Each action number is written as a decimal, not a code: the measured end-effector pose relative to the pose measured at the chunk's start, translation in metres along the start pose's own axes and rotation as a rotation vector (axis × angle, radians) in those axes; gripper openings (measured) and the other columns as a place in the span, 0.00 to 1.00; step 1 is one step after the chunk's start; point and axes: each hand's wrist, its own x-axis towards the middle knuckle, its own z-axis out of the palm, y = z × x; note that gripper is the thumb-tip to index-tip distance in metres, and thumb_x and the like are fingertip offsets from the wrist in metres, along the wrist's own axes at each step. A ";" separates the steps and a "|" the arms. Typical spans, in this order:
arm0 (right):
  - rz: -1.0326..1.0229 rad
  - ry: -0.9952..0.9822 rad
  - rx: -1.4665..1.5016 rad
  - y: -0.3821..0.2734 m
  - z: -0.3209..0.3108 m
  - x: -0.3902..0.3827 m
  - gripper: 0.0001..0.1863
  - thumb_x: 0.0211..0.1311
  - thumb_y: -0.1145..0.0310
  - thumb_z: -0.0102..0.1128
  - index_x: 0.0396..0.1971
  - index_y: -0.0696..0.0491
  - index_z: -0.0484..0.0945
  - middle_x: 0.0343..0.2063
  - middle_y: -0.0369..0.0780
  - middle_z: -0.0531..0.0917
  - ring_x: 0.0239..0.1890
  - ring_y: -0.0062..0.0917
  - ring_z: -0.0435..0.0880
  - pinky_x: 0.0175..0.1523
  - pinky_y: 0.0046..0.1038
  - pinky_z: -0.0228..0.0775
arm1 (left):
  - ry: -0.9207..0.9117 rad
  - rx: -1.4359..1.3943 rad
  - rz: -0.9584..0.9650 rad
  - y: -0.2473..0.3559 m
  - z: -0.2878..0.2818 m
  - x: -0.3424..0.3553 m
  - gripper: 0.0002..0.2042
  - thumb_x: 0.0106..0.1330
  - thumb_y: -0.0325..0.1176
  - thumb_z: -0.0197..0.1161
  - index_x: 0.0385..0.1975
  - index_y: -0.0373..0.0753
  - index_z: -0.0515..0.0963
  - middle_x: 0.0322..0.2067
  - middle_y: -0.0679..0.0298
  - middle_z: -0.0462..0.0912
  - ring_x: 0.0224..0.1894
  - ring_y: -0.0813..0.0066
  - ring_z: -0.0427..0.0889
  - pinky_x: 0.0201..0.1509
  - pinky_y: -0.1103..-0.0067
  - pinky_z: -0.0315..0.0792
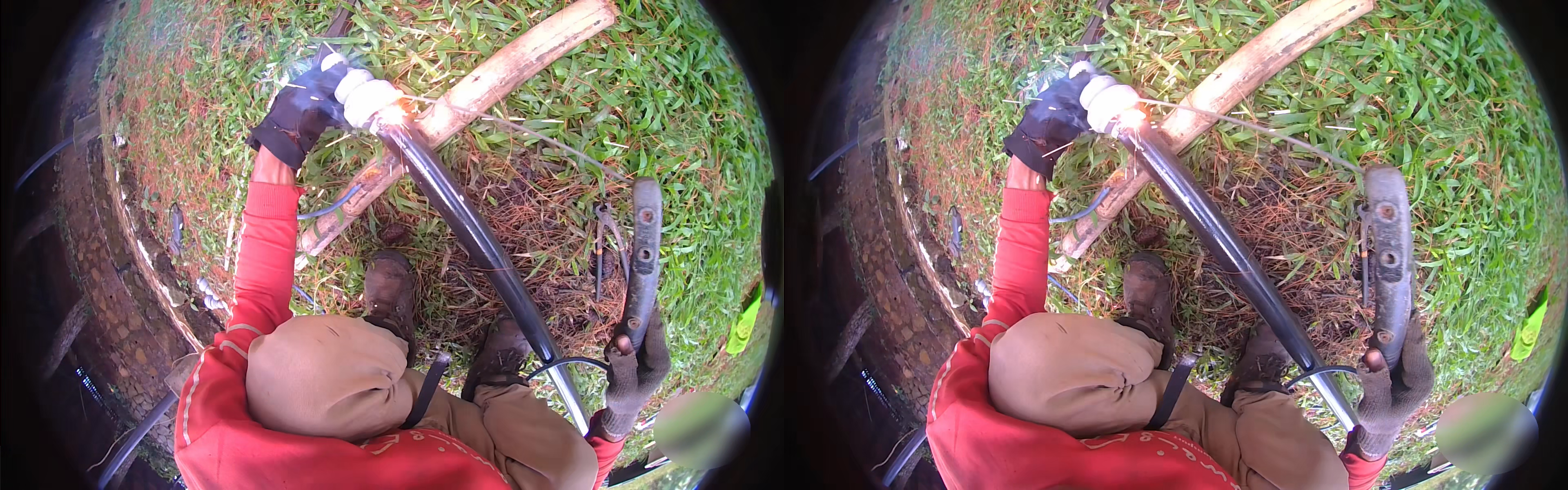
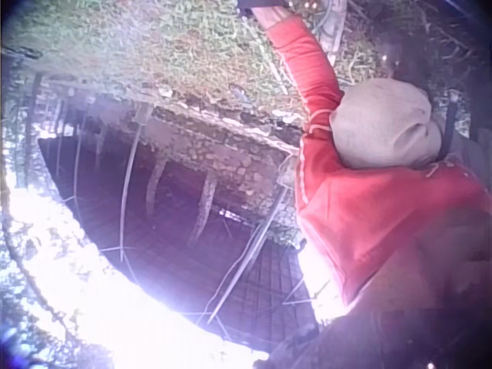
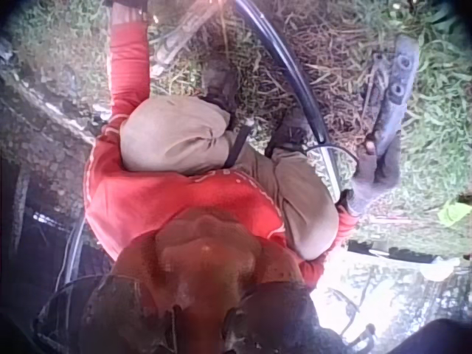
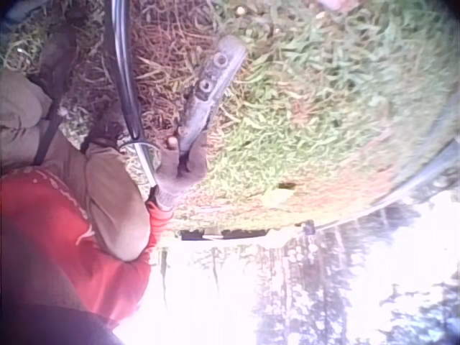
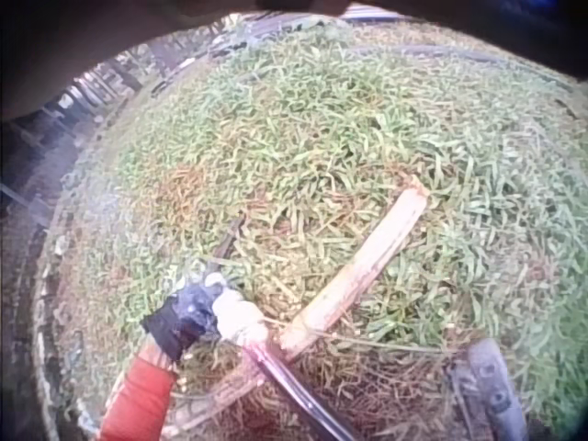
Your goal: The person cleans the end of a metal component with pliers and a hammer, slides a decorative fitting onto a metal tube, and welds the fitting to the tube with a welding tool.
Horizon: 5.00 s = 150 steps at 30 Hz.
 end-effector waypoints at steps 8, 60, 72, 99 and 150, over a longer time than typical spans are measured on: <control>-0.001 -0.091 -0.139 0.012 -0.010 0.000 0.34 0.69 0.72 0.68 0.71 0.69 0.71 0.40 0.35 0.83 0.37 0.15 0.78 0.42 0.18 0.68 | 0.217 -1.483 -0.584 0.038 0.001 -0.006 0.19 0.80 0.40 0.67 0.64 0.38 0.79 0.52 0.60 0.89 0.48 0.66 0.91 0.52 0.65 0.88; 0.032 -0.099 -0.106 -0.003 0.005 0.013 0.34 0.70 0.65 0.72 0.69 0.69 0.75 0.37 0.38 0.86 0.35 0.18 0.81 0.43 0.22 0.73 | 0.165 -1.635 -0.486 -0.008 0.026 -0.010 0.26 0.79 0.34 0.62 0.74 0.32 0.70 0.62 0.54 0.85 0.58 0.67 0.89 0.57 0.74 0.87; -0.588 0.141 -0.714 -0.022 -0.012 -0.043 0.34 0.64 0.73 0.77 0.66 0.74 0.75 0.46 0.49 0.88 0.47 0.31 0.86 0.56 0.34 0.79 | 0.381 -1.220 -0.263 -0.004 0.024 -0.010 0.17 0.77 0.41 0.70 0.58 0.38 0.85 0.45 0.67 0.89 0.46 0.77 0.88 0.50 0.76 0.82; -1.114 -0.181 -1.349 -0.142 0.079 -0.090 0.30 0.59 0.78 0.78 0.63 0.54 0.81 0.47 0.50 0.91 0.43 0.44 0.94 0.44 0.39 0.87 | 0.395 -0.413 -0.145 -0.016 0.006 0.019 0.13 0.65 0.46 0.65 0.33 0.43 0.89 0.28 0.59 0.89 0.30 0.64 0.87 0.37 0.67 0.78; -1.024 -0.209 -1.313 -0.133 0.071 -0.087 0.40 0.58 0.69 0.83 0.70 0.58 0.74 0.55 0.54 0.89 0.45 0.50 0.90 0.49 0.46 0.83 | 0.427 -0.341 -0.134 -0.014 0.001 0.013 0.15 0.66 0.47 0.64 0.33 0.42 0.88 0.29 0.58 0.89 0.32 0.62 0.88 0.39 0.66 0.78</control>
